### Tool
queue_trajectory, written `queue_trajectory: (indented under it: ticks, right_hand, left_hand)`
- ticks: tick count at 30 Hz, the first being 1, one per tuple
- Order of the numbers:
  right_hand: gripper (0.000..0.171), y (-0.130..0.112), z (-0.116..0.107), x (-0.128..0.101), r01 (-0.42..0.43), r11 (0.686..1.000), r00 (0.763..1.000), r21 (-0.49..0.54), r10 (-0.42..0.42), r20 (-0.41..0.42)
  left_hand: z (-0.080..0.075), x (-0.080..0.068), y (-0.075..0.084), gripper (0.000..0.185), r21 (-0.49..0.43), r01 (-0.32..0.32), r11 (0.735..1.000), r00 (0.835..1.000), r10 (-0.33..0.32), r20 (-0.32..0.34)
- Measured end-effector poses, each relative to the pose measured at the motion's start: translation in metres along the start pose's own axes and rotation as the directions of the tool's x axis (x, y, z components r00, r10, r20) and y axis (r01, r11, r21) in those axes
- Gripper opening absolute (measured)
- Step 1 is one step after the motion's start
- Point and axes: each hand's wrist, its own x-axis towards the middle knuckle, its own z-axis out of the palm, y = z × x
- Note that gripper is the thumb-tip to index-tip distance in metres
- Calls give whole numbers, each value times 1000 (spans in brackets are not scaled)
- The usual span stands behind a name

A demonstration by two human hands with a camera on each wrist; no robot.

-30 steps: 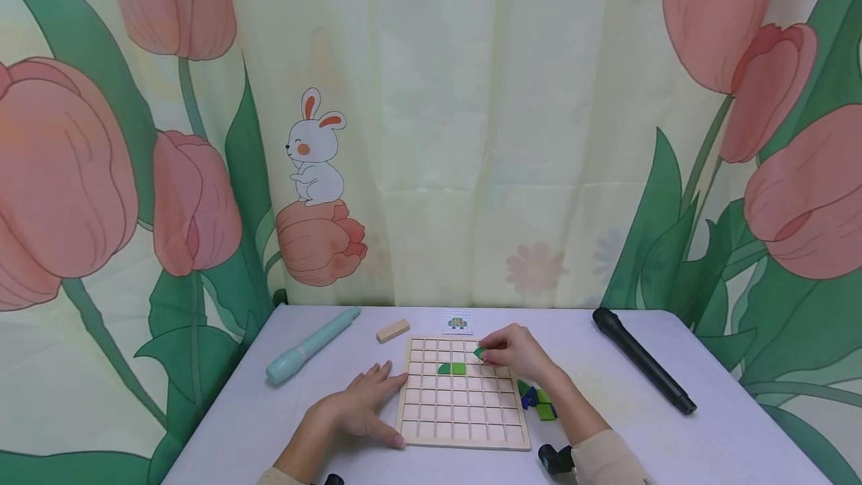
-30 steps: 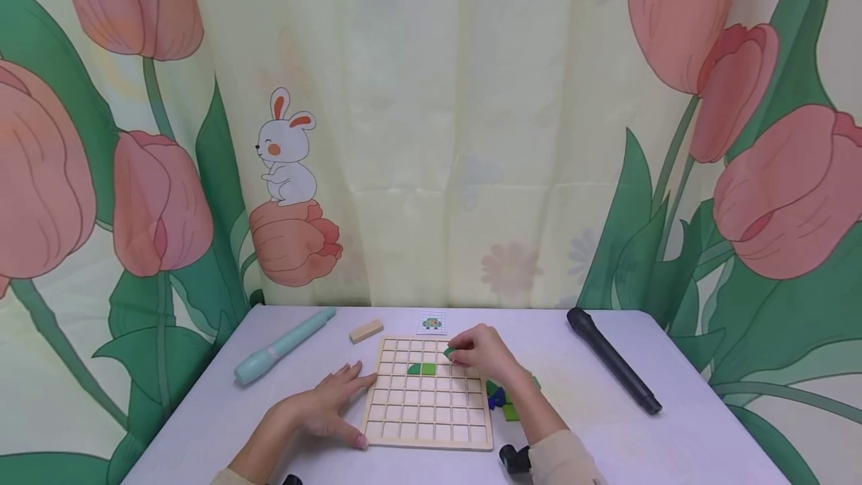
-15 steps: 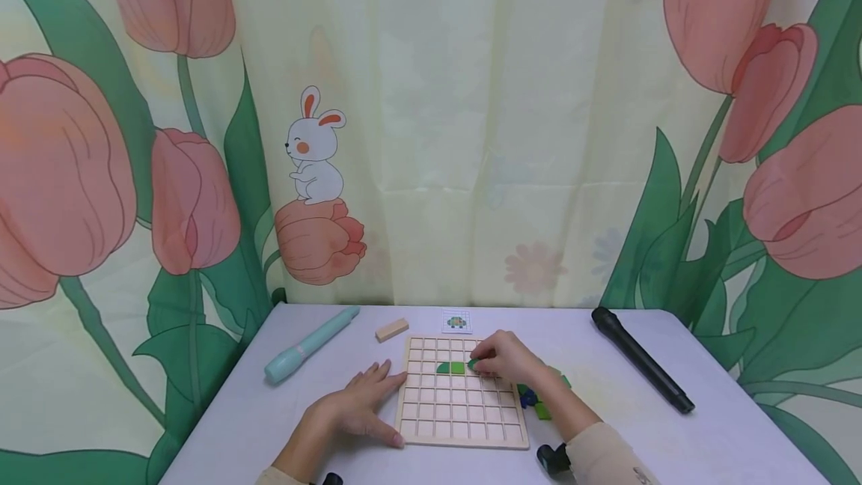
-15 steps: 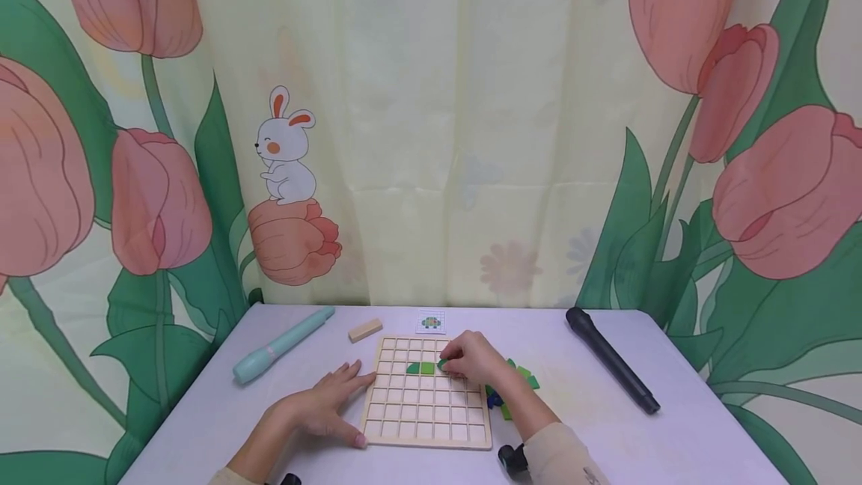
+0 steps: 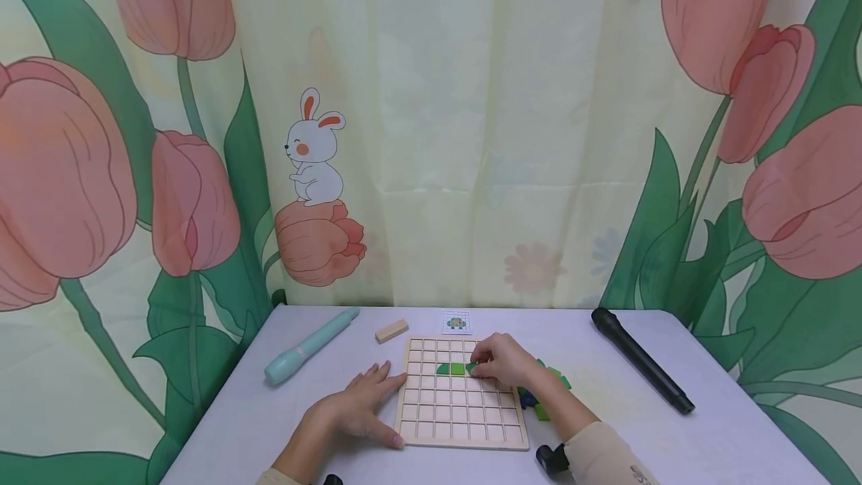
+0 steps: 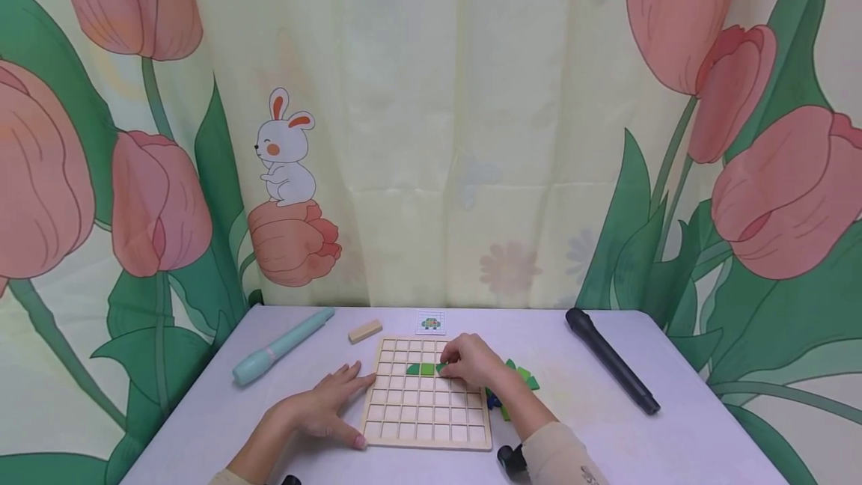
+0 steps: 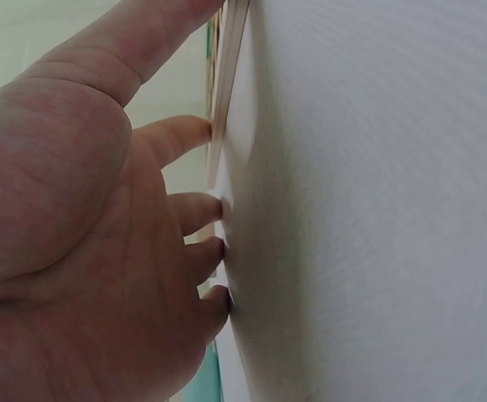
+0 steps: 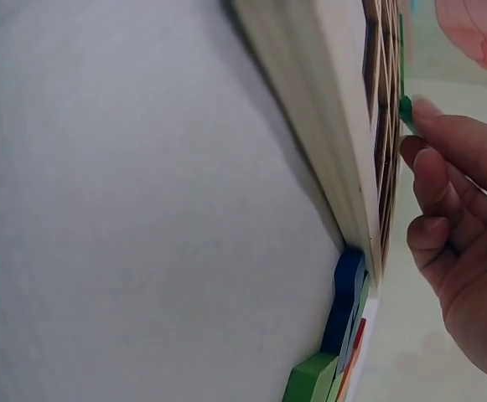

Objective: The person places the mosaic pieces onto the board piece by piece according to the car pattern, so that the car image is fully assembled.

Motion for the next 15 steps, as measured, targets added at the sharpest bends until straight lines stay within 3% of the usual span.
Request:
queue_trajectory:
  ticks: [15]
  right_hand:
    - [10, -4, 4, 3, -3, 997, 1000, -75, 3, -9]
  left_hand:
    - [0, -2, 1, 110, 1, -9, 1000, 1000, 9, -9]
